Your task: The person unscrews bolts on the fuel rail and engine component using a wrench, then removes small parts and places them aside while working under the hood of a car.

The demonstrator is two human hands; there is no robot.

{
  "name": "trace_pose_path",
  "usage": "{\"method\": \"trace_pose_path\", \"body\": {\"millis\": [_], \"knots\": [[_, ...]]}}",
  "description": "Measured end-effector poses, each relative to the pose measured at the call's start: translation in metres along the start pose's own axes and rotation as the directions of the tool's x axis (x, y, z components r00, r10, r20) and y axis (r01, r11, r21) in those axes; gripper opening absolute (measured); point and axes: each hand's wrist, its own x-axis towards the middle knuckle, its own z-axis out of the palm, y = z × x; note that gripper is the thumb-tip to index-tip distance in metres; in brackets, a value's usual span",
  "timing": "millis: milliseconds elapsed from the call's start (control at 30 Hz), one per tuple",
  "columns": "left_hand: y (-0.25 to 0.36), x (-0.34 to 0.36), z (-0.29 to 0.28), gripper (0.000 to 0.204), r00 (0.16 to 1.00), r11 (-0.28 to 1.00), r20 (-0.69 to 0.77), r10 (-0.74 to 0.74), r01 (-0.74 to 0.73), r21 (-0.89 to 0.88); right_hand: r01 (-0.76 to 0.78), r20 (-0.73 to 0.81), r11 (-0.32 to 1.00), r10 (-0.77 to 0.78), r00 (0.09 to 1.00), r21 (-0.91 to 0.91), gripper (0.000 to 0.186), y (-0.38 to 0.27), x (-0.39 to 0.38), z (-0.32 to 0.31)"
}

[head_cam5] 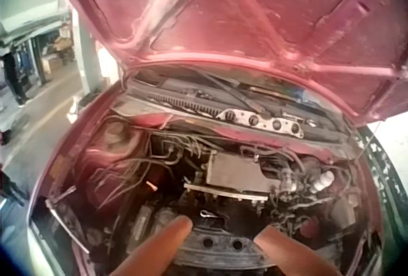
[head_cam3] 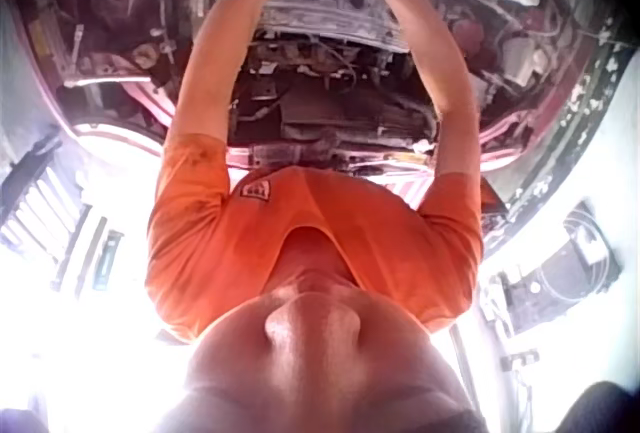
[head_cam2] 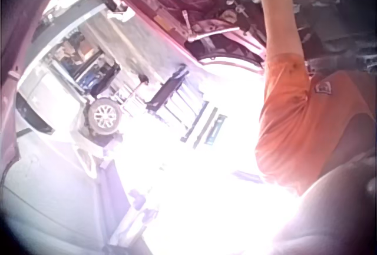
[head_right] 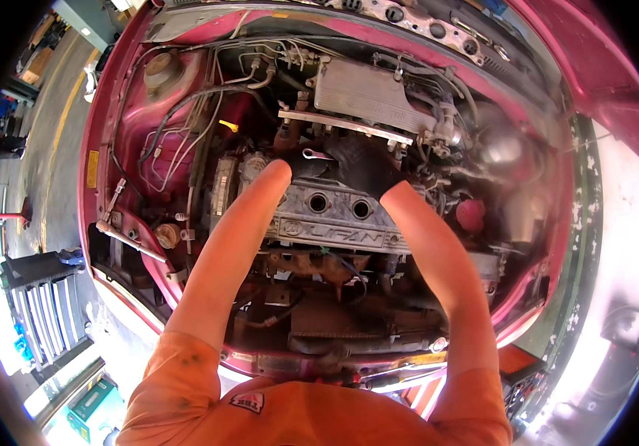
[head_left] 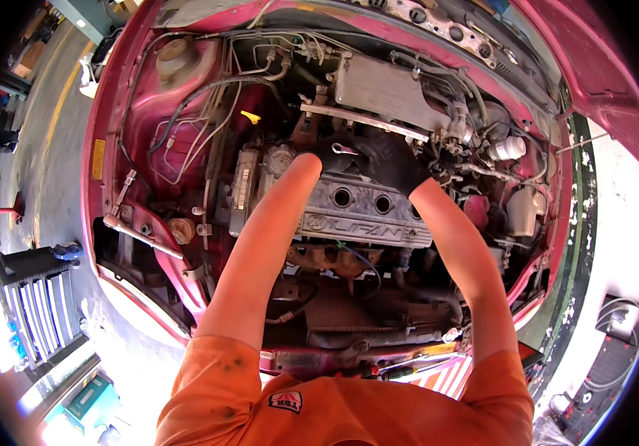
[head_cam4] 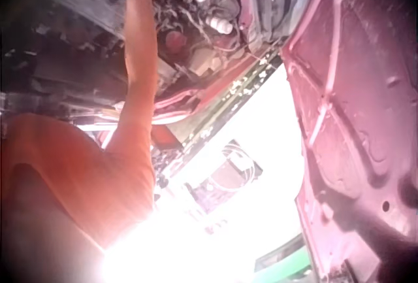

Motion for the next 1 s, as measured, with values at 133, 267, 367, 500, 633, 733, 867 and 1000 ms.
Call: {"method": "trace_pose_path", "body": {"millis": [133, 267, 367, 500, 633, 733, 867, 1000], "knots": [[0.012, 0.003, -0.002, 0.039, 0.995, 0.991, 0.096, -0.031, 0.018, 0.135, -0.102, 0.210, 0.995, 0.098, 0.973, 0.008, 0.038, 0.024, 0.006, 0.011], [0.009, 0.000, -0.006, 0.041, 0.997, 0.992, 0.074, -0.040, 0.031, 0.118, 0.137, 0.215, 0.991, -0.132, 0.968, -0.005, 0.020, 0.041, 0.005, 0.028], [0.005, -0.003, 0.000, 0.044, 0.999, 0.995, 0.005, -0.048, 0.047, 0.091, 0.167, 0.002, 0.985, -0.168, 0.986, -0.049, 0.015, 0.036, -0.002, 0.038], [0.005, -0.005, 0.003, 0.048, 0.996, 0.993, -0.055, -0.074, 0.079, 0.085, -0.244, 0.050, 0.856, 0.249, 0.967, 0.456, 0.024, 0.042, -0.028, 0.011], [0.009, 0.001, 0.003, 0.053, 0.995, 0.991, -0.056, -0.086, 0.092, 0.100, -0.387, 0.399, -0.135, 0.514, 0.760, 0.912, 0.029, 0.074, -0.086, -0.010], [0.015, 0.002, 0.001, 0.057, 0.995, 0.988, -0.037, -0.097, 0.101, 0.118, -0.264, -0.123, 0.816, 0.374, 0.919, 0.514, 0.041, 0.074, -0.069, -0.019], [0.015, -0.005, -0.002, 0.063, 0.992, 0.980, -0.012, -0.126, 0.126, 0.154, -0.290, -0.070, 0.951, 0.298, 0.952, 0.107, 0.057, 0.048, -0.055, -0.010], [0.071, -0.008, -0.002, 0.056, 0.978, 0.971, 0.065, -0.198, 0.204, -0.121, -0.266, 0.009, 0.936, 0.275, 0.961, -0.232, 0.066, 0.050, -0.061, 0.002]]}}
